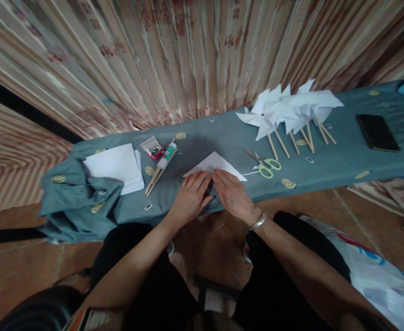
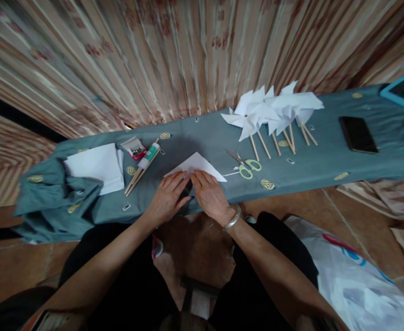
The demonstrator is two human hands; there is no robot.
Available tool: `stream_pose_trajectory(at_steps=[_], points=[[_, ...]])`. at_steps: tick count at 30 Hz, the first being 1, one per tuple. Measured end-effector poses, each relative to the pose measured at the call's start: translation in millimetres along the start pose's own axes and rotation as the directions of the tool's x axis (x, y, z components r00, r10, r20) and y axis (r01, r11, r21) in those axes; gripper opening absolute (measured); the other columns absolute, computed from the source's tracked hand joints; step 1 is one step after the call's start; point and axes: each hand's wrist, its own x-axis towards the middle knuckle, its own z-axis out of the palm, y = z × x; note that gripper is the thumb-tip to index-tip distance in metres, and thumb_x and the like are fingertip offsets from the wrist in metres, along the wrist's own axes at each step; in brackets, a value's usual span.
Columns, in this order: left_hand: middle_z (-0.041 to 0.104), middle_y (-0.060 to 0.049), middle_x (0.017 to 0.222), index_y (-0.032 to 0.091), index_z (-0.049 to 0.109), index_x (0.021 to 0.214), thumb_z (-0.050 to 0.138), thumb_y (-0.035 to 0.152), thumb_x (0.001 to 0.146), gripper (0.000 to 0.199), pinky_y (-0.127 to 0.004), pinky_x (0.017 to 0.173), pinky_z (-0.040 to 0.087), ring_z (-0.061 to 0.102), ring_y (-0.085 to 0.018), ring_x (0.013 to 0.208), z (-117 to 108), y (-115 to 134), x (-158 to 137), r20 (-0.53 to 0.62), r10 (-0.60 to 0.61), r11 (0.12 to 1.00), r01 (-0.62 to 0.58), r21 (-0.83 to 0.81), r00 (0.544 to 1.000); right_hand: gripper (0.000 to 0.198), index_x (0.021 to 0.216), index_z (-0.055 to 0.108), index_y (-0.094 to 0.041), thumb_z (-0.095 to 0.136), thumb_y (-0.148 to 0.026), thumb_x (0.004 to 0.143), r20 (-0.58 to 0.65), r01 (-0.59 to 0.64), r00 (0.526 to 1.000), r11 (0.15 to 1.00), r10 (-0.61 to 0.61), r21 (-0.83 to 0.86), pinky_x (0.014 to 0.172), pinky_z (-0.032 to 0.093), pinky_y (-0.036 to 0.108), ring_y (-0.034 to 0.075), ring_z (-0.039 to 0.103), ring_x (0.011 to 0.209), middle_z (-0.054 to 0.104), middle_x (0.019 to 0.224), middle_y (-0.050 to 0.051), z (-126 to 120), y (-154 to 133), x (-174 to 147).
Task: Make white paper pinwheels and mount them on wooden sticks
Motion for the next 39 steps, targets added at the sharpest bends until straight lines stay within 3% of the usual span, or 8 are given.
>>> stream_pose_trajectory(at_steps=[4, 9, 15, 24, 30, 34, 39], points=[[0.050, -0.023, 0.143, 0.003, 0.044, 0.138, 0.052, 0.044, 0.093, 0.061, -0.048, 0.114, 0.036, 0.040, -0.034, 0.139, 9.7, -2.1, 0.4, 0.054, -0.023, 1.000, 0.024, -0.010, 0.998, 0.040, 0.131, 0.058, -0.006, 0.040, -0.014, 0.096, 0.041, 0.026, 0.999, 0.999, -0.024, -0.032, 0.105, 0.046, 0.046, 0.030, 0.053, 0.126, 0.057, 0.138, 0.021, 0.9, -1.4, 4.7], [0.055, -0.020, 0.135, 0.008, 0.051, 0.134, 0.053, 0.045, 0.093, 0.056, -0.048, 0.110, 0.040, 0.048, -0.032, 0.130, 4.3, -12.9, -4.4, 0.048, -0.043, 0.998, 0.045, -0.044, 0.998, 0.037, 0.125, 0.062, -0.007, 0.040, -0.017, 0.098, 0.038, 0.042, 0.999, 0.997, -0.040, -0.062, 0.103, 0.048, 0.044, 0.029, 0.055, 0.124, 0.061, 0.133, 0.019, -4.9, 5.4, -0.9], [0.058, -0.015, 0.126, 0.014, 0.055, 0.130, 0.050, 0.042, 0.094, 0.045, -0.049, 0.101, 0.046, 0.052, -0.030, 0.117, -10.4, -26.2, -15.4, 0.023, -0.117, 0.992, 0.118, -0.045, 0.993, 0.034, 0.119, 0.065, -0.009, 0.040, -0.021, 0.099, -0.007, -0.021, 1.000, 0.998, 0.021, -0.061, 0.101, 0.049, 0.044, 0.028, 0.057, 0.121, 0.064, 0.129, 0.017, -14.8, 22.5, -19.7], [0.061, -0.015, 0.121, 0.017, 0.059, 0.126, 0.050, 0.042, 0.094, 0.041, -0.048, 0.094, 0.048, 0.053, -0.030, 0.111, -11.9, -36.9, -24.0, -0.009, -0.155, 0.988, 0.156, 0.018, 0.988, 0.033, 0.108, 0.070, -0.011, 0.041, -0.025, 0.098, -0.069, -0.107, 0.992, 0.992, 0.103, -0.067, 0.102, 0.050, 0.047, 0.029, 0.061, 0.116, 0.068, 0.120, 0.018, -26.7, 46.6, -41.0], [0.065, -0.013, 0.105, 0.015, 0.065, 0.110, 0.046, 0.044, 0.096, 0.038, -0.045, 0.092, 0.047, 0.057, -0.029, 0.101, -19.9, -38.6, -19.7, -0.075, -0.188, 0.975, 0.196, 0.107, 0.979, 0.033, 0.102, 0.071, -0.011, 0.044, -0.028, 0.097, -0.143, -0.178, 0.974, 0.984, 0.174, -0.020, 0.103, 0.049, 0.048, 0.030, 0.060, 0.117, 0.069, 0.119, 0.019, -38.6, 59.0, -45.0], [0.064, -0.015, 0.114, 0.013, 0.062, 0.116, 0.049, 0.040, 0.095, 0.036, -0.046, 0.093, 0.047, 0.057, -0.030, 0.107, -17.3, -30.2, -10.7, -0.120, -0.146, 0.984, 0.157, 0.089, 0.982, 0.036, 0.116, 0.066, -0.008, 0.043, -0.029, 0.098, -0.212, -0.228, 0.951, 0.974, 0.226, 0.018, 0.103, 0.048, 0.048, 0.030, 0.061, 0.116, 0.069, 0.120, 0.019, -44.8, 63.7, -39.9], [0.058, -0.016, 0.132, 0.016, 0.056, 0.127, 0.053, 0.032, 0.094, 0.037, -0.047, 0.097, 0.046, 0.053, -0.031, 0.121, -5.4, -9.7, 5.0, -0.048, -0.070, 0.997, 0.071, 0.021, 0.996, 0.037, 0.126, 0.060, -0.013, 0.043, -0.029, 0.097, -0.220, -0.254, 0.938, 0.964, 0.266, 0.082, 0.101, 0.049, 0.048, 0.029, 0.064, 0.114, 0.069, 0.122, 0.016, -36.1, 58.9, -24.7]])
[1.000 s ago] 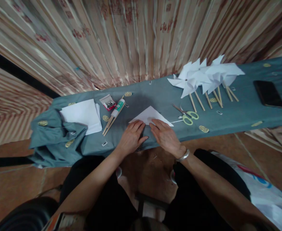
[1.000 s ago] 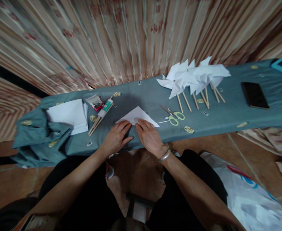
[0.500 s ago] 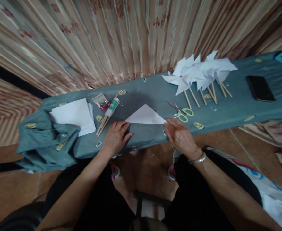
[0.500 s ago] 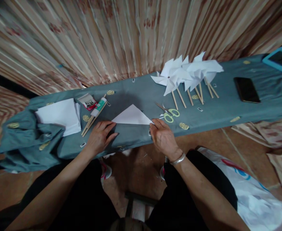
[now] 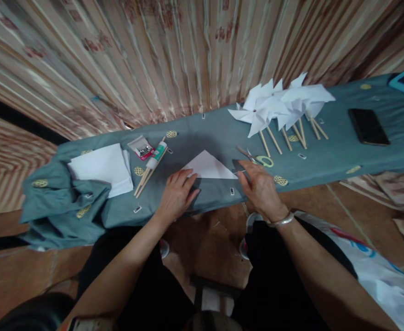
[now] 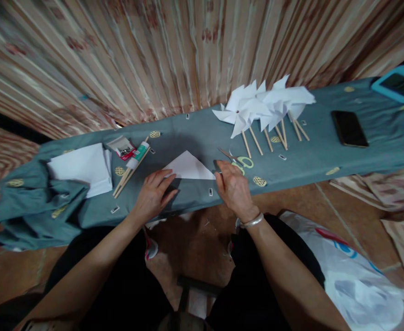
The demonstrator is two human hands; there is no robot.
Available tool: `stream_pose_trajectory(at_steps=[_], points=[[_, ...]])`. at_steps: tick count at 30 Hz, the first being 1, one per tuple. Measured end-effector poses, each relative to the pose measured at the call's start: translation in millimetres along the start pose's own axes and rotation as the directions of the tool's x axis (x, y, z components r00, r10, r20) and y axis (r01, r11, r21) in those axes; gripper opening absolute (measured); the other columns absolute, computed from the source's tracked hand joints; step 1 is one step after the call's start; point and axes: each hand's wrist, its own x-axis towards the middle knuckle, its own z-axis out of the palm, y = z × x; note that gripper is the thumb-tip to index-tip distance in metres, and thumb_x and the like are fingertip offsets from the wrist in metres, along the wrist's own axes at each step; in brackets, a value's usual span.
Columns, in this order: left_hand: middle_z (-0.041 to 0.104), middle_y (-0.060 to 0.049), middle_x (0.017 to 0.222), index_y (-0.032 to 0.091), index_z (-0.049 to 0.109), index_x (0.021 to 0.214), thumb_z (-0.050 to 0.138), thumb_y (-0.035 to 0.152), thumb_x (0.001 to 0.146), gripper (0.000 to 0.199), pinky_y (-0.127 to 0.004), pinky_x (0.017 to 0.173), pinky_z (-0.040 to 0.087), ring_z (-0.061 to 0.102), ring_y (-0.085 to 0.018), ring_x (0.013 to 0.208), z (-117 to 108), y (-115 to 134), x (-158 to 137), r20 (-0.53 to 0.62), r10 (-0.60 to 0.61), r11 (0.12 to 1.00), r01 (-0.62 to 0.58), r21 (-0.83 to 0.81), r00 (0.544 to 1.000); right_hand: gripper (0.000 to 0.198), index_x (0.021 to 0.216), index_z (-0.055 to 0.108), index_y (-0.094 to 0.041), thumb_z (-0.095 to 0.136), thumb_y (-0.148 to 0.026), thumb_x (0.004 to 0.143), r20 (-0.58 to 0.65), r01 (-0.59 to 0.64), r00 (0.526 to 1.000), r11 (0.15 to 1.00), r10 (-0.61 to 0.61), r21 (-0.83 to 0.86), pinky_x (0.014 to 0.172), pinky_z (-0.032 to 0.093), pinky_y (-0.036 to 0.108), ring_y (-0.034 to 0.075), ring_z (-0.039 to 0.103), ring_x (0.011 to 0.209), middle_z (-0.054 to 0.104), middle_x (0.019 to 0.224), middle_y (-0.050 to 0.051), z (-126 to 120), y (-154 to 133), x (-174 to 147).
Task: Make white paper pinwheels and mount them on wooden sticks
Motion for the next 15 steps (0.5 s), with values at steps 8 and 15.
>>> stream_pose_trajectory(at_steps=[8, 15], points=[[0.054, -0.019, 0.138, 0.013, 0.053, 0.131, 0.055, 0.031, 0.092, 0.043, -0.051, 0.103, 0.045, 0.050, -0.032, 0.127, 9.6, 9.2, 14.2, 0.037, -0.043, 0.997, 0.045, -0.066, 0.998, 0.041, 0.129, 0.057, -0.009, 0.045, -0.026, 0.094, 0.071, -0.036, 0.997, 0.998, 0.032, 0.055, 0.100, 0.049, 0.047, 0.031, 0.063, 0.115, 0.067, 0.126, 0.019, 30.8, -16.1, 21.5], [0.055, -0.019, 0.137, 0.012, 0.054, 0.129, 0.056, 0.032, 0.092, 0.042, -0.050, 0.104, 0.045, 0.052, -0.032, 0.126, 10.0, 3.2, 11.0, 0.033, -0.048, 0.997, 0.050, -0.059, 0.998, 0.036, 0.116, 0.067, -0.015, 0.055, -0.032, 0.087, 0.115, -0.241, 0.970, 0.923, 0.216, 0.301, 0.091, 0.054, 0.044, 0.028, 0.069, 0.101, 0.073, 0.114, 0.015, 34.3, -10.9, 34.3]])
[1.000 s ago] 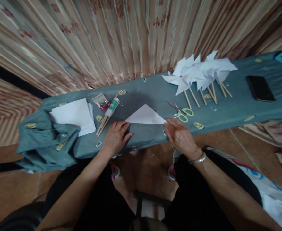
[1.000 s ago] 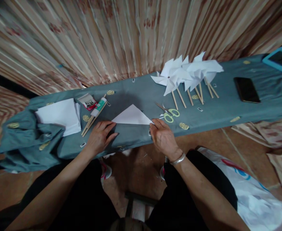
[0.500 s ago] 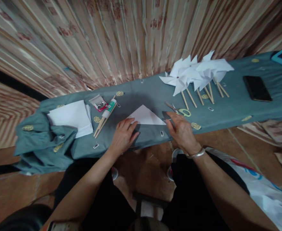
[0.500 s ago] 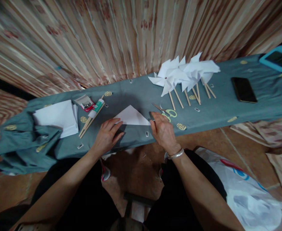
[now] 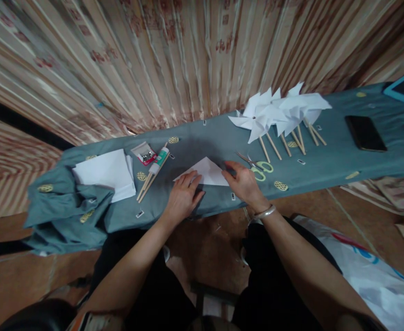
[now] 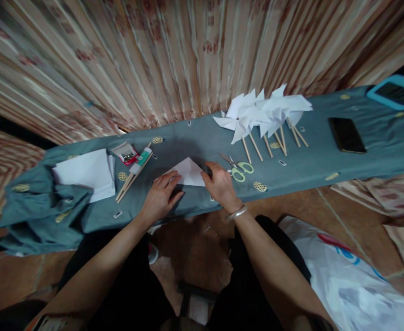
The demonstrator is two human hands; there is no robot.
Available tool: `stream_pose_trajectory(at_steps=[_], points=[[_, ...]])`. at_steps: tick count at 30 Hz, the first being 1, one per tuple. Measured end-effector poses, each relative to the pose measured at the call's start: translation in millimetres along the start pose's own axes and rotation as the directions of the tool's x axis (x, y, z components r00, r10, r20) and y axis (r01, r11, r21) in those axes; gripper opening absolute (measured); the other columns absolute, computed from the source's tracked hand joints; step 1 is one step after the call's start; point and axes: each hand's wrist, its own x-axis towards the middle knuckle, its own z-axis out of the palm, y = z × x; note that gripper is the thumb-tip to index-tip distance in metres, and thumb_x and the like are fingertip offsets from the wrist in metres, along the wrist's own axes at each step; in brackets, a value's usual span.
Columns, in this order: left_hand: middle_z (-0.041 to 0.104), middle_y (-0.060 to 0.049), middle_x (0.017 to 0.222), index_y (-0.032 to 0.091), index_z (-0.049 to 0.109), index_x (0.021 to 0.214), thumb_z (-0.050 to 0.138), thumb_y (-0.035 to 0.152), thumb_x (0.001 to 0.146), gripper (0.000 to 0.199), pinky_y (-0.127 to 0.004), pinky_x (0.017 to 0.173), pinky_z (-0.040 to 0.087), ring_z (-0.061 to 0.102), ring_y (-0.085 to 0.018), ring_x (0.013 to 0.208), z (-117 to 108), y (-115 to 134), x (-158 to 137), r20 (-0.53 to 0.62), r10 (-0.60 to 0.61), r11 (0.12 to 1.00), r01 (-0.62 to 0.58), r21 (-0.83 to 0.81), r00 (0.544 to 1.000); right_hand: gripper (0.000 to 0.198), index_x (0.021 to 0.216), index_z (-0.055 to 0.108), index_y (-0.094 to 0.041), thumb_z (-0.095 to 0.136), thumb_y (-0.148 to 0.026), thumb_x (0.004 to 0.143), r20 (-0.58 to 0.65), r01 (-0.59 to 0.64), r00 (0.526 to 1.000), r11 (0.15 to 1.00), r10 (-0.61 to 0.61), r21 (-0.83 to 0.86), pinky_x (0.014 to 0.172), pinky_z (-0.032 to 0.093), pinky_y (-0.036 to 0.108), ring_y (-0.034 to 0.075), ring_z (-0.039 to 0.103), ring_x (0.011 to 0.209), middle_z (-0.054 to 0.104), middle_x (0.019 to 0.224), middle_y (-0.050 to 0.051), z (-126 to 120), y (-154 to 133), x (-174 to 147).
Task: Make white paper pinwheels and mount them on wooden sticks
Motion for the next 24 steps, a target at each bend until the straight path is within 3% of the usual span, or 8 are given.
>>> stream_pose_trajectory(at_steps=[3, 6, 9, 14, 18, 21, 24], points=[[0.054, -0.021, 0.138, 0.010, 0.052, 0.131, 0.054, 0.031, 0.092, 0.044, -0.051, 0.106, 0.044, 0.051, -0.031, 0.127, -0.5, -2.3, -3.3, -0.020, 0.000, 1.000, -0.001, -0.010, 1.000, 0.034, 0.106, 0.071, -0.016, 0.063, -0.038, 0.081, 0.079, -0.204, 0.979, 0.921, 0.188, 0.333, 0.077, 0.055, 0.037, 0.024, 0.071, 0.085, 0.076, 0.095, 0.010, -0.3, 3.3, 5.6], [0.052, -0.021, 0.141, 0.012, 0.048, 0.136, 0.054, 0.030, 0.092, 0.048, -0.053, 0.107, 0.042, 0.050, -0.031, 0.129, -1.6, -3.7, -5.3, -0.032, -0.003, 1.000, 0.002, -0.031, 0.999, 0.034, 0.091, 0.072, -0.017, 0.075, -0.044, 0.071, 0.275, -0.423, 0.906, 0.634, 0.323, 0.648, 0.055, 0.050, 0.026, 0.015, 0.065, 0.062, 0.073, 0.074, 0.003, 0.8, -0.6, 7.8], [0.051, -0.020, 0.142, 0.014, 0.046, 0.138, 0.056, 0.029, 0.091, 0.050, -0.054, 0.107, 0.042, 0.050, -0.032, 0.130, -3.3, -5.2, -5.2, -0.037, -0.008, 0.999, 0.006, -0.036, 0.999, 0.036, 0.083, 0.072, -0.017, 0.083, -0.044, 0.062, 0.435, -0.533, 0.845, 0.407, 0.313, 0.742, 0.046, 0.042, 0.020, 0.010, 0.059, 0.053, 0.070, 0.066, 0.000, -0.5, -12.6, 7.1], [0.055, -0.015, 0.140, 0.018, 0.054, 0.133, 0.049, 0.017, 0.091, 0.042, -0.052, 0.104, 0.045, 0.053, -0.029, 0.125, -8.9, -8.7, -1.4, -0.040, -0.024, 0.997, 0.021, -0.069, 0.999, 0.030, 0.087, 0.073, -0.017, 0.079, -0.041, 0.072, 0.590, -0.634, 0.774, 0.276, 0.232, 0.723, 0.049, 0.045, 0.020, 0.012, 0.065, 0.060, 0.074, 0.073, 0.004, -7.4, -32.0, 8.1], [0.062, -0.012, 0.133, 0.017, 0.062, 0.125, 0.042, 0.021, 0.095, 0.036, -0.046, 0.105, 0.045, 0.058, -0.025, 0.120, -17.7, -11.2, 2.2, -0.125, -0.074, 0.960, 0.036, -0.278, 0.989, 0.028, 0.086, 0.073, -0.017, 0.076, -0.043, 0.075, 0.554, -0.596, 0.803, 0.257, 0.221, 0.761, 0.051, 0.045, 0.020, 0.013, 0.069, 0.066, 0.077, 0.079, 0.007, -8.3, -35.6, 9.9], [0.071, -0.011, 0.116, 0.017, 0.070, 0.112, 0.047, 0.036, 0.094, 0.035, -0.043, 0.102, 0.048, 0.063, -0.025, 0.112, -22.8, -11.1, 4.4, -0.142, -0.269, 0.800, 0.139, -0.584, 0.953, 0.028, 0.087, 0.073, -0.018, 0.077, -0.042, 0.074, 0.501, -0.556, 0.830, 0.299, 0.244, 0.776, 0.052, 0.044, 0.019, 0.013, 0.070, 0.069, 0.078, 0.084, 0.007, -6.4, -33.7, 9.2], [0.076, -0.009, 0.097, 0.015, 0.073, 0.099, 0.058, 0.054, 0.085, 0.045, -0.041, 0.093, 0.052, 0.068, -0.027, 0.100, -24.0, -8.0, 6.1, 0.033, -0.489, 0.424, 0.271, -0.864, 0.872, 0.031, 0.089, 0.074, -0.017, 0.079, -0.042, 0.071, 0.486, -0.550, 0.834, 0.328, 0.261, 0.768, 0.055, 0.045, 0.020, 0.014, 0.070, 0.070, 0.078, 0.086, 0.008, -4.5, -31.7, 7.6]])
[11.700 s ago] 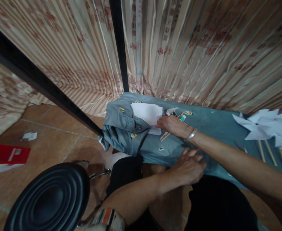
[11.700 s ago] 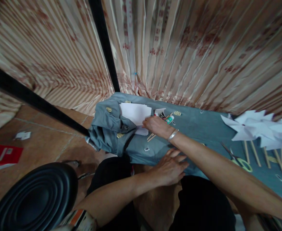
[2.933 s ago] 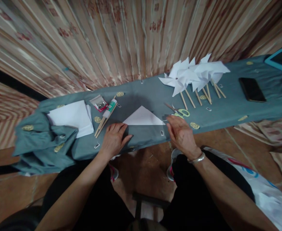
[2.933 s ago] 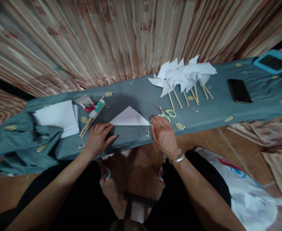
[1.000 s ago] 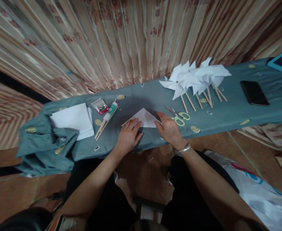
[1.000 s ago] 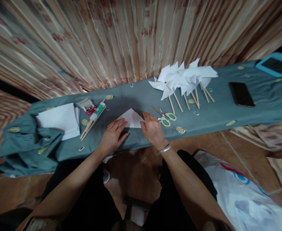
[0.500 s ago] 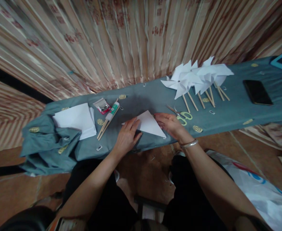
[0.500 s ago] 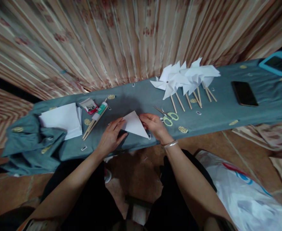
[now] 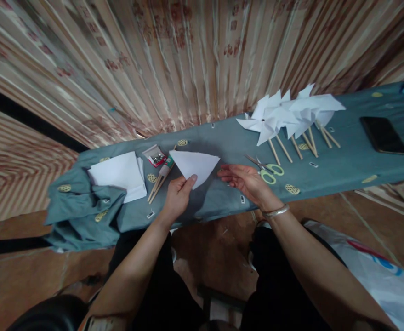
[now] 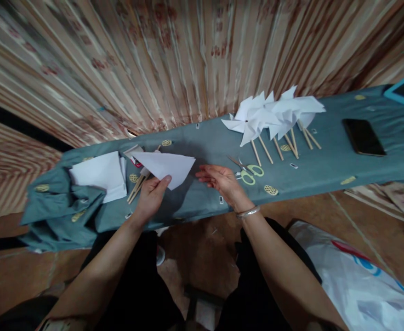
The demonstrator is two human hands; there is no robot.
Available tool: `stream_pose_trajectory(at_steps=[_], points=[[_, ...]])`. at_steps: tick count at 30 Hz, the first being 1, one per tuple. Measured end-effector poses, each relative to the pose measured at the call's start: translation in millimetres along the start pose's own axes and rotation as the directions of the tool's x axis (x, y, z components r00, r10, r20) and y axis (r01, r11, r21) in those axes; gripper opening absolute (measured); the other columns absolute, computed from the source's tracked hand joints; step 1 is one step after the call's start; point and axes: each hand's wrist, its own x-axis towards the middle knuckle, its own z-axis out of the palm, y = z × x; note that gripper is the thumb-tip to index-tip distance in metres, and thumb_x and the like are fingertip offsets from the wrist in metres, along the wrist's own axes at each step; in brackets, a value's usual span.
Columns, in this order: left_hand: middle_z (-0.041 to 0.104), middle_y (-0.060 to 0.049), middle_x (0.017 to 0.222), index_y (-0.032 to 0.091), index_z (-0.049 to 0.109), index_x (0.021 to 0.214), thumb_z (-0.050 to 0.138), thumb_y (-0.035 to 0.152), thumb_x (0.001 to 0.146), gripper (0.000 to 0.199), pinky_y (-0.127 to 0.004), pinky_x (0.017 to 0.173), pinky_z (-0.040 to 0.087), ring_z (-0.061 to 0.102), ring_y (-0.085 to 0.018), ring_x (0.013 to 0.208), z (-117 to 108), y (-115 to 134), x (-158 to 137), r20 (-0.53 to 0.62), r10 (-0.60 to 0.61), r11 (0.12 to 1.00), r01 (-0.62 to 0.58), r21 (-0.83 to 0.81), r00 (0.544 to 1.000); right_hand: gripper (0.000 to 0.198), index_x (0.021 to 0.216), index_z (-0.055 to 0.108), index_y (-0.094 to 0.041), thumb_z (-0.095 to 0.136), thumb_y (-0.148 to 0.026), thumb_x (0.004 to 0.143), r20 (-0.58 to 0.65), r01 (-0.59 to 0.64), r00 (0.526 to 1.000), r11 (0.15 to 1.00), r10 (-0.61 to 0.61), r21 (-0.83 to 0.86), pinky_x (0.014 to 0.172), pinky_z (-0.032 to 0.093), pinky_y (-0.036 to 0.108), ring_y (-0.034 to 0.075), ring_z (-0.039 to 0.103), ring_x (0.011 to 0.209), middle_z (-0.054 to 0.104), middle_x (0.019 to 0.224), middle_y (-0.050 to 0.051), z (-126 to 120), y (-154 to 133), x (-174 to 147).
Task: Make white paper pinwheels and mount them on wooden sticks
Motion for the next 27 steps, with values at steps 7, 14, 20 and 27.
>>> stream_pose_trajectory(at_steps=[7, 14, 20, 27], points=[[0.076, -0.009, 0.094, 0.016, 0.073, 0.089, 0.079, 0.053, 0.064, 0.045, -0.037, 0.082, 0.055, 0.071, -0.024, 0.089, 9.5, 6.1, -6.2, 0.146, -0.321, 0.826, 0.352, -0.440, 0.936, 0.034, 0.084, 0.076, -0.020, 0.085, -0.045, 0.063, -0.009, 0.051, 0.999, 0.997, -0.050, 0.056, 0.053, 0.045, 0.019, 0.011, 0.067, 0.070, 0.077, 0.082, 0.003, 2.7, 0.3, 1.0], [0.076, -0.008, 0.082, 0.014, 0.075, 0.080, 0.084, 0.053, 0.058, 0.045, -0.031, 0.076, 0.054, 0.070, -0.021, 0.078, 14.9, 4.1, -15.9, 0.276, -0.398, 0.773, 0.482, -0.413, 0.875, 0.037, 0.080, 0.078, -0.021, 0.087, -0.048, 0.058, 0.031, 0.041, 0.999, 0.998, -0.042, 0.053, 0.058, 0.047, 0.021, 0.010, 0.062, 0.066, 0.074, 0.075, 0.000, 7.0, -1.4, -1.4], [0.076, -0.006, 0.077, 0.016, 0.076, 0.077, 0.085, 0.052, 0.056, 0.043, -0.030, 0.074, 0.052, 0.067, -0.018, 0.070, 18.2, 3.4, -17.7, 0.311, -0.406, 0.768, 0.506, -0.393, 0.859, 0.033, 0.077, 0.079, -0.022, 0.087, -0.047, 0.057, 0.056, 0.009, 0.998, 0.999, -0.011, 0.040, 0.066, 0.050, 0.026, 0.013, 0.063, 0.071, 0.075, 0.077, 0.002, 4.8, -4.2, -5.0], [0.075, -0.004, 0.072, 0.015, 0.077, 0.078, 0.087, 0.048, 0.054, 0.042, -0.026, 0.067, 0.050, 0.063, -0.013, 0.061, 17.9, 4.9, -16.5, 0.279, -0.405, 0.762, 0.490, -0.423, 0.871, 0.030, 0.075, 0.078, -0.022, 0.089, -0.037, 0.052, 0.060, -0.040, 0.997, 0.999, 0.040, 0.009, 0.066, 0.048, 0.027, 0.012, 0.061, 0.069, 0.074, 0.075, 0.000, 3.1, -5.1, -7.2]])
